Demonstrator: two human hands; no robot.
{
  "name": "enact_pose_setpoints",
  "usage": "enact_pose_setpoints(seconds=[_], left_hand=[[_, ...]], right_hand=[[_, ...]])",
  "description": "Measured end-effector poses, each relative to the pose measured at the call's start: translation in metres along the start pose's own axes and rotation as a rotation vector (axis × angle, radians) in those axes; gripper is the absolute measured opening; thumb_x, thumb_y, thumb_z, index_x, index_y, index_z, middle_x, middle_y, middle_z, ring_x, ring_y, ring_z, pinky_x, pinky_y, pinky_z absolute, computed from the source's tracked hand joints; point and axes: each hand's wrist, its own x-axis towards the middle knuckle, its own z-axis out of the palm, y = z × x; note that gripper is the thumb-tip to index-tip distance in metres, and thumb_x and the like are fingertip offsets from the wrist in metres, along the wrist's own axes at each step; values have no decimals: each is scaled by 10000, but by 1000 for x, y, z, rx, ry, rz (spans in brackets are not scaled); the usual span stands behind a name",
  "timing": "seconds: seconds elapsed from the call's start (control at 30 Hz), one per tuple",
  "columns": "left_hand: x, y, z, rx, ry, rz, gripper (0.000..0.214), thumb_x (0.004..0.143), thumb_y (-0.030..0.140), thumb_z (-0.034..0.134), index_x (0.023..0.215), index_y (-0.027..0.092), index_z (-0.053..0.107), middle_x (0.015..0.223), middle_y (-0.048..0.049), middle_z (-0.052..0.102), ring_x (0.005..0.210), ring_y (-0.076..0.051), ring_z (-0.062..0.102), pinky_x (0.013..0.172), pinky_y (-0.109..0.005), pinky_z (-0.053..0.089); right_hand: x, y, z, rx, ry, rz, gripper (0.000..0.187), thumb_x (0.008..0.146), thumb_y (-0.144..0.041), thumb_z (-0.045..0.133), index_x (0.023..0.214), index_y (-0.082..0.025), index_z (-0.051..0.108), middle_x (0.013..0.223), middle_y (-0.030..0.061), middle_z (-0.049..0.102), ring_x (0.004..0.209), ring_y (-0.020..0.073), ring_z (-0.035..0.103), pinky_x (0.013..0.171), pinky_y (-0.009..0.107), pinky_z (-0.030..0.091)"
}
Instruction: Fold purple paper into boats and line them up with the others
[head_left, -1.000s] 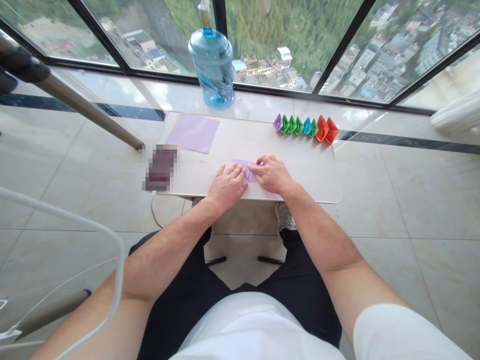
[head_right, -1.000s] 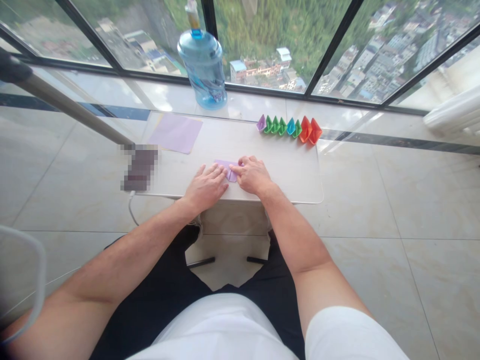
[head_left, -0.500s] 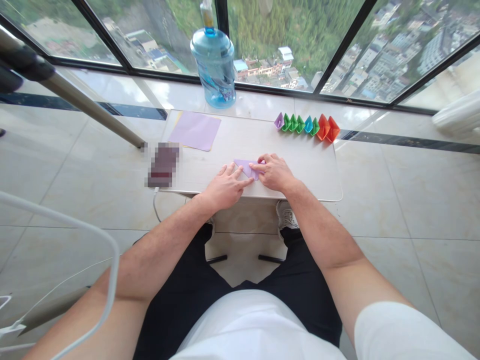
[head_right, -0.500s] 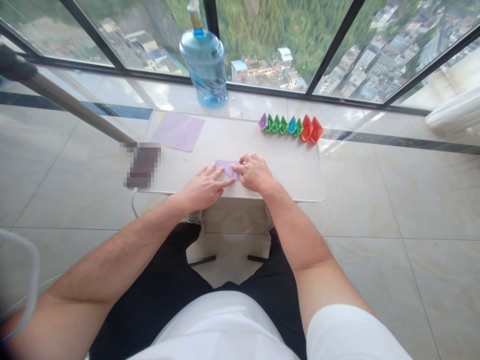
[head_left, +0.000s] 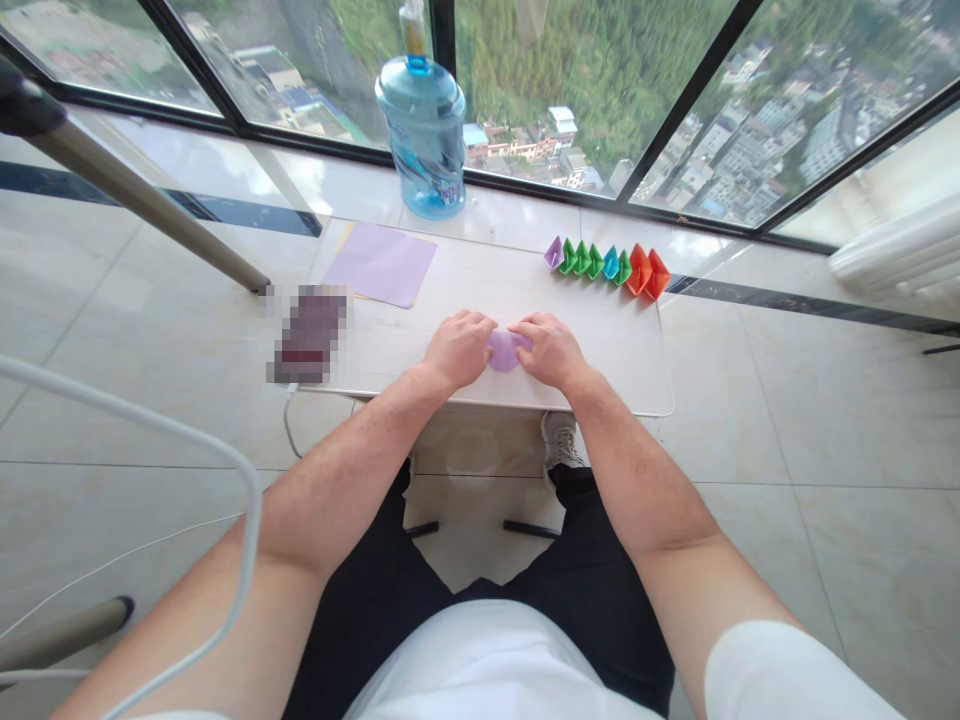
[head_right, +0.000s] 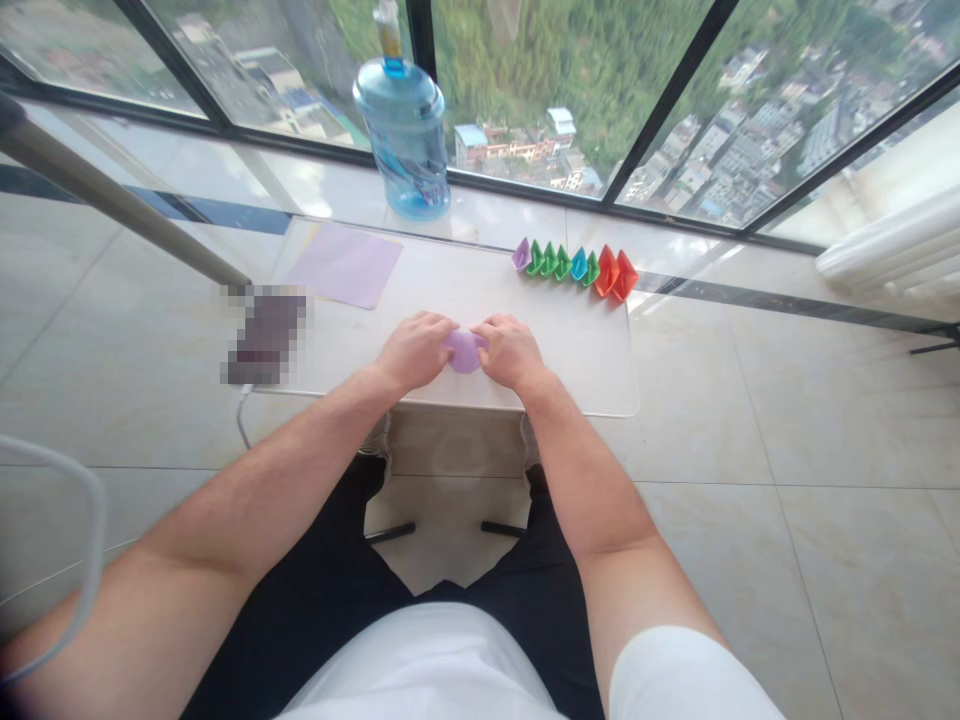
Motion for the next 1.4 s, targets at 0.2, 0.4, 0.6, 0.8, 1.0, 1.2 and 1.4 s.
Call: enact_pose_setpoints(seconds=[0.2,0.4,0.6,0.8,1.0,1.2,1.4], left_hand=[[-3,0,-3,33,-48,9,451,860,227,605,1293,111,655,1224,-172,677,1171,-318,587,1017,-441,465],[-4,0,-6,44,-66,1,352,844,244,625,1169,145,717,1195,-168,664,1156,-329,583,1005,-466,470],[-5,0,-4,62,-47,-9,329,852,238,613,1151,165,728,1153,-152,675,1131,-333,594,977,-483,473],[-8,-3,-1,28,-22,11,293,854,224,606,1115,181,733,1137,-125,696,1123,-308,597,981,-454,471],[-8,-3,-2,-11,2,15,261,828,195,615,1061,182,731,1113,-117,706,1111,-299,598,982,-445,467],[-3,-6,-2,-81,8,-14,237,782,184,634,997,175,734,1054,-117,696,1067,-292,604,980,-433,477],[4,-11,5,-148,-15,-45,197,844,198,575,943,191,746,927,-82,699,956,-249,633,919,-386,491]], right_hand=[[4,-1,-7,-61,-34,55,407,860,-279,636,1255,-207,699,1255,117,669,1170,300,583,1016,433,438],[6,-6,-9,-78,-67,59,373,869,-276,621,1229,-217,700,1176,112,688,1101,288,628,949,420,449],[3,-5,-8,-39,-40,23,360,871,-268,626,1218,-252,719,1216,95,672,1116,268,619,968,410,427],[2,-1,-2,14,22,-18,307,864,-245,628,1142,-265,757,1209,73,694,1151,277,595,984,420,414],[5,0,0,52,24,-15,244,833,-205,641,1050,-214,751,1092,86,720,1059,258,607,946,389,419],[11,3,3,111,21,-5,171,799,-187,658,948,-214,737,957,54,713,912,213,606,853,334,422],[19,1,10,155,36,-10,135,828,-171,642,886,-216,755,901,39,716,845,183,597,789,296,417]])
